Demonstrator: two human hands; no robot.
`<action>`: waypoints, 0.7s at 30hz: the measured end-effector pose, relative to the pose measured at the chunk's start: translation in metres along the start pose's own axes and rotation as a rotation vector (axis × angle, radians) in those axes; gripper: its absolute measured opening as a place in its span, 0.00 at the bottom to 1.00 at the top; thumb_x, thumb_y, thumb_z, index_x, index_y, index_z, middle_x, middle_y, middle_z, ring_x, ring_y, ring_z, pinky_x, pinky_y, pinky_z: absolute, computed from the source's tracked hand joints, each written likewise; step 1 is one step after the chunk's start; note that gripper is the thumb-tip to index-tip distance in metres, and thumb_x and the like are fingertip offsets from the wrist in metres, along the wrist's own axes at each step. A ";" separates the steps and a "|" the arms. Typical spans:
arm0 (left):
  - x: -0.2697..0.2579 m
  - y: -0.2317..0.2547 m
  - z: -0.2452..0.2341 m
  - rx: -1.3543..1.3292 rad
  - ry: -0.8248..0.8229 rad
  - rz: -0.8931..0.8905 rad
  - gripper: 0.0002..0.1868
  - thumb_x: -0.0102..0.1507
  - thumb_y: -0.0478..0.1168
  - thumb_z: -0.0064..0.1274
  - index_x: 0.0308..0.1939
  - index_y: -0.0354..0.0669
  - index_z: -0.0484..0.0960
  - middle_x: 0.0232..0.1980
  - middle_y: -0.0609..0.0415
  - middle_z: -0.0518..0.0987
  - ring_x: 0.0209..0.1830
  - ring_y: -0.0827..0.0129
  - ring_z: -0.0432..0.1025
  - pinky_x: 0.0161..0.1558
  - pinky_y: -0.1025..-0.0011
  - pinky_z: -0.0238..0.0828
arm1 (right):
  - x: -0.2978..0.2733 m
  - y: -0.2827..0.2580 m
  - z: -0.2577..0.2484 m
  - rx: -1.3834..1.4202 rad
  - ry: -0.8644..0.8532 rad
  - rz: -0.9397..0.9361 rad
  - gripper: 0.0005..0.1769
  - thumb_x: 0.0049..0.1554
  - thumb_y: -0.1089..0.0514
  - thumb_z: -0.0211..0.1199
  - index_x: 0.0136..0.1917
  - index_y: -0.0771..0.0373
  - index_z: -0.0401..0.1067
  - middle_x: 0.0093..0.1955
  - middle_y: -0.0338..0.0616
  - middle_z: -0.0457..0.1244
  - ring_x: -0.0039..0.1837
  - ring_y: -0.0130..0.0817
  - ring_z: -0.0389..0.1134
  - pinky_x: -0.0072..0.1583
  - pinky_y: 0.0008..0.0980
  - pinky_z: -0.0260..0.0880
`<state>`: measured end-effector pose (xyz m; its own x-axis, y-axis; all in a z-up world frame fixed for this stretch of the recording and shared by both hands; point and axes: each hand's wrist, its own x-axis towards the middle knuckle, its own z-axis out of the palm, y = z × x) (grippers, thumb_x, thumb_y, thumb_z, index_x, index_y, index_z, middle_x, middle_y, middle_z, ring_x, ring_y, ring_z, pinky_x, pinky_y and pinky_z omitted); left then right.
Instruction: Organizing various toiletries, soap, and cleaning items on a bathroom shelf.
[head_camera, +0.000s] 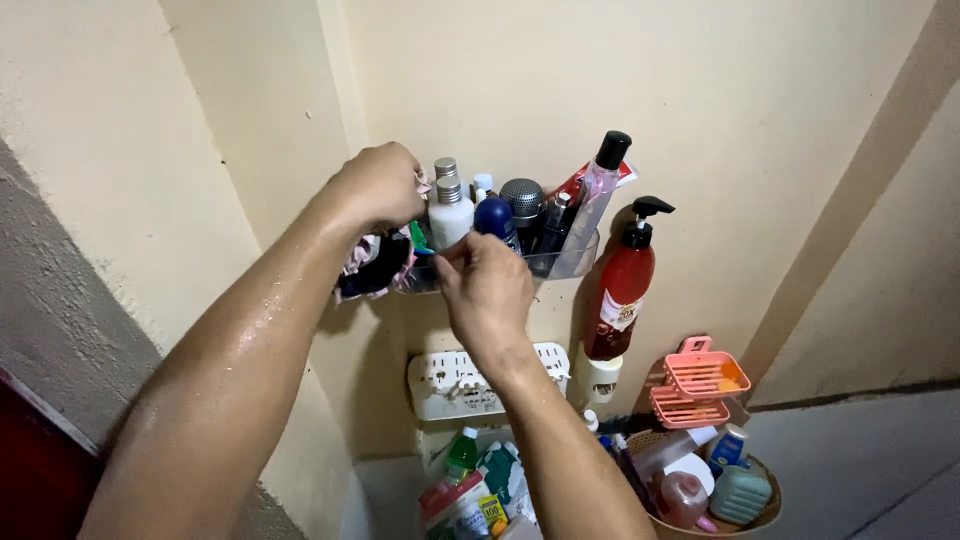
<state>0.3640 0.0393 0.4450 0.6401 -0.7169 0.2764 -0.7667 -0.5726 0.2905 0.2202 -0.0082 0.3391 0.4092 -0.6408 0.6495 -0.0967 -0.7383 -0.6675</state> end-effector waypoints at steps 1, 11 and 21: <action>-0.003 0.002 -0.002 0.033 -0.009 -0.007 0.17 0.54 0.33 0.57 0.47 0.47 0.88 0.48 0.38 0.84 0.50 0.46 0.80 0.53 0.54 0.75 | 0.002 -0.001 -0.003 -0.020 -0.037 0.012 0.08 0.50 0.54 0.73 0.41 0.59 0.80 0.39 0.44 0.72 0.41 0.39 0.74 0.48 0.40 0.72; -0.004 0.011 -0.005 0.171 -0.112 -0.065 0.15 0.57 0.33 0.58 0.47 0.38 0.87 0.51 0.36 0.83 0.51 0.44 0.80 0.53 0.51 0.77 | -0.014 0.008 0.008 -0.105 0.198 -0.324 0.10 0.53 0.61 0.67 0.50 0.61 0.77 0.48 0.50 0.68 0.45 0.49 0.72 0.47 0.45 0.72; -0.020 0.008 -0.009 0.113 -0.009 0.001 0.14 0.60 0.39 0.59 0.47 0.35 0.87 0.48 0.34 0.83 0.48 0.43 0.80 0.52 0.52 0.75 | -0.015 0.023 0.020 -0.227 0.137 -0.473 0.08 0.58 0.61 0.67 0.52 0.56 0.78 0.47 0.40 0.69 0.44 0.36 0.71 0.42 0.36 0.72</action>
<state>0.3457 0.0529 0.4505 0.6395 -0.7205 0.2681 -0.7681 -0.6131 0.1848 0.2303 -0.0114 0.3071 0.3346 -0.2376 0.9119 -0.1305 -0.9700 -0.2049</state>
